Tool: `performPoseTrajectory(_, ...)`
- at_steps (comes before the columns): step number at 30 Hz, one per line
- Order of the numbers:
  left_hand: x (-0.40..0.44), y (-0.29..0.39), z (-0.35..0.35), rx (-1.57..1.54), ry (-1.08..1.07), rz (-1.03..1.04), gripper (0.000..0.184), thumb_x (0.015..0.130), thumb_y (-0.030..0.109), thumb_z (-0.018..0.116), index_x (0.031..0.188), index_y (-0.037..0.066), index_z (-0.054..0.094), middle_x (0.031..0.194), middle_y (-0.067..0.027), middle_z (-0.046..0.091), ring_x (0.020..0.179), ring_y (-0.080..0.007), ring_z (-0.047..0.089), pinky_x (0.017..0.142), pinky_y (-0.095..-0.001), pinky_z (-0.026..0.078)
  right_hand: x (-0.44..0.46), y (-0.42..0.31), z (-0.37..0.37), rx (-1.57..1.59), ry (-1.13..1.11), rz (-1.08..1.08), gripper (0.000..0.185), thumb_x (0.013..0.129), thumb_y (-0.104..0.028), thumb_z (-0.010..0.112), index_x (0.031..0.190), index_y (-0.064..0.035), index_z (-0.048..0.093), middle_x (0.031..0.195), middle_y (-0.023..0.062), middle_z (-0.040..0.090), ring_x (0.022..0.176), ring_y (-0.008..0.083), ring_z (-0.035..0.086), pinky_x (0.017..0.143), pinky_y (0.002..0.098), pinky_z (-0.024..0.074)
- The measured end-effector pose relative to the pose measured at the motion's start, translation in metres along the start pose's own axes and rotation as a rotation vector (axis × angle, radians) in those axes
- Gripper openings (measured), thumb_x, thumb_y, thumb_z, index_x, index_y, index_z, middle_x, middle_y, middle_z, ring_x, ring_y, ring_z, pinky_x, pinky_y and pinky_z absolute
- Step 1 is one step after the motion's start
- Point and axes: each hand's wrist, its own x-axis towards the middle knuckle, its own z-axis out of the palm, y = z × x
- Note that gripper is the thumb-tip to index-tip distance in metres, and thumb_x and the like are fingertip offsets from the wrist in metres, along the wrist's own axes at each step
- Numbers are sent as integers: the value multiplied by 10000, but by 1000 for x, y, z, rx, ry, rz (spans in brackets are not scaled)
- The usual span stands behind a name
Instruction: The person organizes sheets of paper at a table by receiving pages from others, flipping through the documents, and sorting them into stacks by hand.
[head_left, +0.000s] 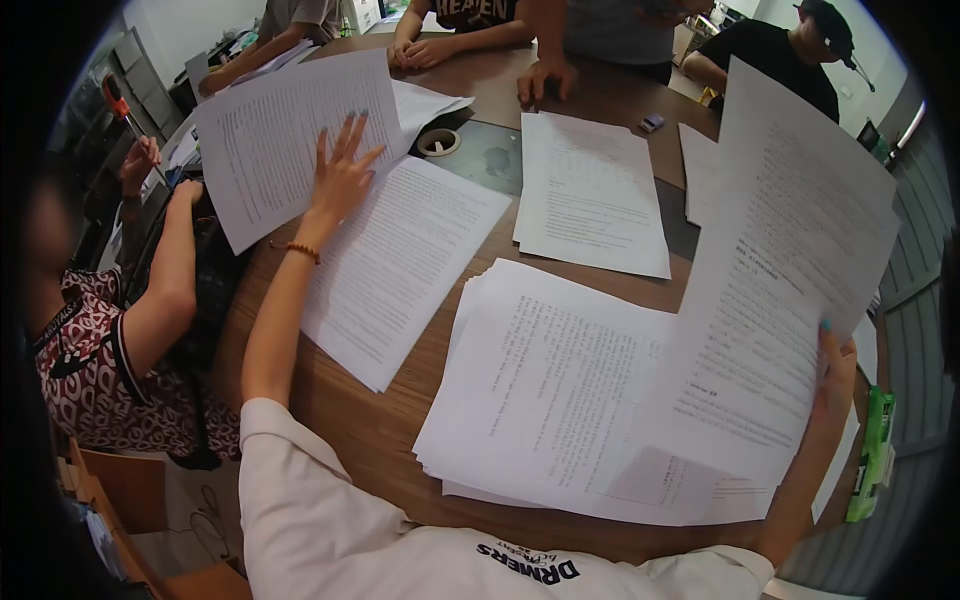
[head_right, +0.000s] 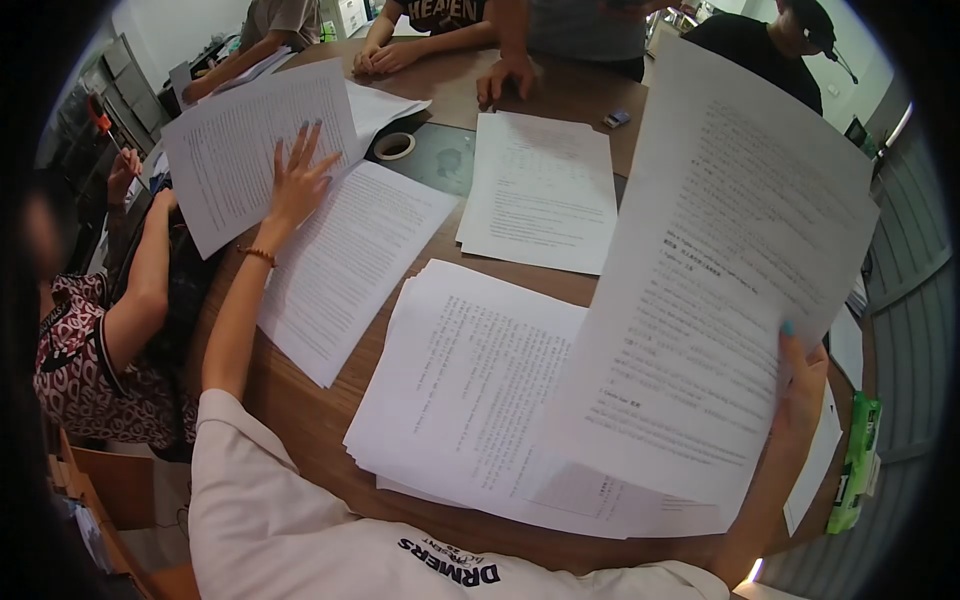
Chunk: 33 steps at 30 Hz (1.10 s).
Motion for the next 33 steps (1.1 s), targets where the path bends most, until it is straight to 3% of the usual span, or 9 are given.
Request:
performPoseTrajectory(4,13,-12,16,148,-48,-35,338,687,241,602,1006,332,538,1337,-24,174,1244,-169,86,992,-436,-32,-5,8,8,-70,-33,27,317,737,-128,594,974,54,489,908,105,564,801,136,539,700,235,415)
performPoseTrajectory(10,21,-24,33,319,-139,38,395,737,136,534,1051,372,492,1320,-28,224,1234,-169,135,989,-447,3,-19,15,24,-112,-97,70,274,741,-110,583,940,58,497,879,111,569,746,129,547,669,233,427)
performPoseTrajectory(15,24,-14,36,61,-328,-169,478,730,-24,455,1091,288,481,1288,-99,275,1213,-218,213,966,-478,98,-23,17,28,-85,-141,115,274,739,-111,586,932,62,499,876,117,571,731,130,552,652,229,433)
performPoseTrajectory(21,31,-15,41,-253,-401,-255,469,711,-47,434,1108,203,454,1229,-143,356,1169,-276,289,942,-482,179,-31,17,42,-80,-121,99,284,730,-111,598,938,61,509,877,110,572,739,128,548,661,235,435)
performPoseTrajectory(24,40,1,32,-168,19,-261,380,722,-30,433,1066,123,485,1171,-154,420,1123,-303,346,926,-428,251,-32,17,48,-28,-174,167,265,732,-78,588,941,65,511,873,115,573,735,136,549,655,234,440)
performPoseTrajectory(25,43,8,27,-175,25,-258,380,722,-30,433,1066,123,485,1171,-154,420,1123,-303,346,926,-428,251,-31,18,48,-31,-167,161,265,732,-78,588,941,65,511,873,115,573,735,136,549,655,234,440)
performPoseTrajectory(27,54,43,-25,-664,373,-254,269,764,12,418,1011,50,518,1087,-141,495,1041,-287,441,887,-354,329,-29,21,50,-3,-211,181,260,729,-76,592,930,69,515,863,120,575,723,137,553,636,229,446)
performPoseTrajectory(30,42,98,-109,-1584,-31,-219,326,853,218,392,1052,-19,492,990,-103,546,976,-168,487,876,-276,345,-30,18,62,-20,-210,195,268,723,-81,599,927,73,515,861,124,576,715,135,556,622,227,450)
performPoseTrajectory(33,10,144,-157,-1941,-423,-83,410,851,266,399,1126,-38,415,1032,-123,521,961,-169,500,889,-304,344,-32,16,70,-29,-272,221,275,717,-84,606,923,77,517,857,127,578,720,135,555,627,228,449)
